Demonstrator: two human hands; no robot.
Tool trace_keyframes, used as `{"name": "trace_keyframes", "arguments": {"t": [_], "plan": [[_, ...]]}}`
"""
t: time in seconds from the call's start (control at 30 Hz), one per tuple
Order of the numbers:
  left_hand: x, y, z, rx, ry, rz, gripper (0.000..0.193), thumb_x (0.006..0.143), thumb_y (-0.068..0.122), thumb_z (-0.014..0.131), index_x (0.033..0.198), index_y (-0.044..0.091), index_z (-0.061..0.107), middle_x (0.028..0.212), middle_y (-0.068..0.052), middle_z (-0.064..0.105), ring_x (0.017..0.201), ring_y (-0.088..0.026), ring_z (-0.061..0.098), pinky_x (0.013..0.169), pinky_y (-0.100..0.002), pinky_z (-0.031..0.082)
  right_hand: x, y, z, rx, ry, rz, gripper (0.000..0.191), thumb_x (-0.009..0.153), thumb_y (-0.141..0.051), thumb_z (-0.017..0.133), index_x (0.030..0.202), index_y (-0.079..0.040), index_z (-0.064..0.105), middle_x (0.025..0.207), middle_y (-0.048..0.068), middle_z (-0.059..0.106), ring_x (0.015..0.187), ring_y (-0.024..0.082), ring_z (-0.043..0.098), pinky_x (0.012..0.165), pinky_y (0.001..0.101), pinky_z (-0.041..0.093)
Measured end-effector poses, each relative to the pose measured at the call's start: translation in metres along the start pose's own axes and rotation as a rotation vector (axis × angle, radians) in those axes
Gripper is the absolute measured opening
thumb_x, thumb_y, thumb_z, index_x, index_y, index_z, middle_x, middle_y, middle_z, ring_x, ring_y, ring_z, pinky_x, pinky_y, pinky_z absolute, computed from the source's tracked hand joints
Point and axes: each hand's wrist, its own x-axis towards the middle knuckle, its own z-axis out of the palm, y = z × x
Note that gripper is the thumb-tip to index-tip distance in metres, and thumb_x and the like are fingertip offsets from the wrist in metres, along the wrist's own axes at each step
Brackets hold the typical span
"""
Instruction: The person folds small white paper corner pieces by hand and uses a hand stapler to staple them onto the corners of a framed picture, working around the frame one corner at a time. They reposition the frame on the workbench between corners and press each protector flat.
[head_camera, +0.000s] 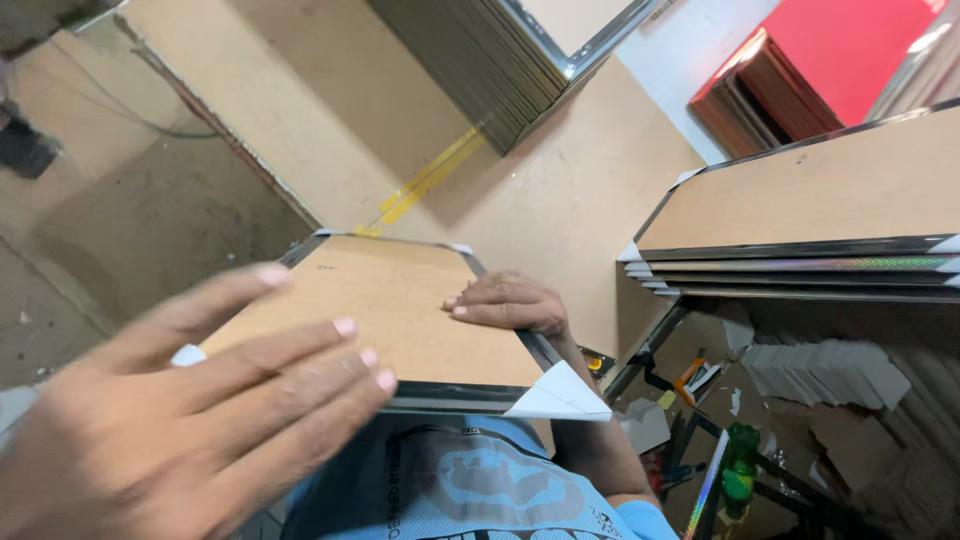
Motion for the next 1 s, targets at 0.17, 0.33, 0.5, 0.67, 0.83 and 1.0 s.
{"name": "trace_keyframes", "arguments": {"t": [0.17,0.33,0.5,0.67,0.83,1.0], "plan": [[0.008,-0.066,0.009,0.019,0.279,-0.162,0.034,0.087,0.021,0.080,0.120,0.013,0.073,0.131,-0.009,0.068,0.127,-0.031,0.059,0.110,-0.051,0.039,-0.017,-0.010,0.000,-0.083,0.435,0.150,0.016,0.091,-0.008,0.078,0.104,0.002,0.075,0.100,0.012,0.076,0.094,0.025,0.075,0.090,0.0387,0.061],[-0.004,-0.170,0.138,-0.247,0.341,-0.450,0.041,0.087,0.018,0.082,0.127,0.011,0.071,0.142,-0.010,0.066,0.118,-0.028,0.064,0.102,-0.039,0.053,-0.067,-0.022,-0.004,-0.349,1.122,0.429,0.066,0.081,0.006,0.083,0.139,-0.002,0.053,0.126,0.009,0.067,0.112,0.023,0.067,0.101,0.0398,0.058],[-0.032,-0.242,0.284,-0.374,0.032,-0.625,0.051,0.082,0.027,0.079,0.129,0.010,0.071,0.145,-0.015,0.063,0.129,-0.034,0.062,0.108,-0.043,0.050,-0.076,-0.028,-0.023,-0.508,1.744,0.521,0.079,0.074,0.009,0.089,0.140,-0.003,0.047,0.126,0.011,0.068,0.107,0.021,0.068,0.092,0.0357,0.061],[-0.031,-0.230,0.346,-0.268,-0.764,-0.630,0.122,0.070,0.060,0.082,0.161,0.018,0.012,0.169,-0.019,-0.002,0.156,-0.040,-0.008,0.121,-0.062,-0.001,-0.060,0.000,-0.078,-0.505,1.661,0.165,0.038,0.088,0.012,0.086,0.116,0.005,0.063,0.122,0.019,0.070,0.105,0.026,0.073,0.098,0.0402,0.061],[-0.015,-0.231,0.351,-0.191,-1.173,-0.577,0.145,0.072,0.078,0.077,0.164,0.015,-0.017,0.166,-0.029,-0.031,0.150,-0.050,-0.033,0.116,-0.070,-0.012,-0.056,0.056,-0.165,-0.894,1.872,0.301,0.020,0.090,0.003,0.077,0.107,0.008,0.068,0.110,0.018,0.073,0.089,0.020,0.076,0.087,0.0321,0.063],[-0.007,-0.235,0.358,-0.217,-1.240,-0.559,0.142,0.078,0.074,0.073,0.163,0.012,-0.022,0.164,-0.032,-0.035,0.145,-0.054,-0.038,0.112,-0.072,-0.016,-0.078,0.091,-0.226,-1.013,1.845,0.242,0.015,0.091,-0.003,0.078,0.097,0.008,0.071,0.097,0.018,0.075,0.077,0.020,0.076,0.079,0.0320,0.065]]}}
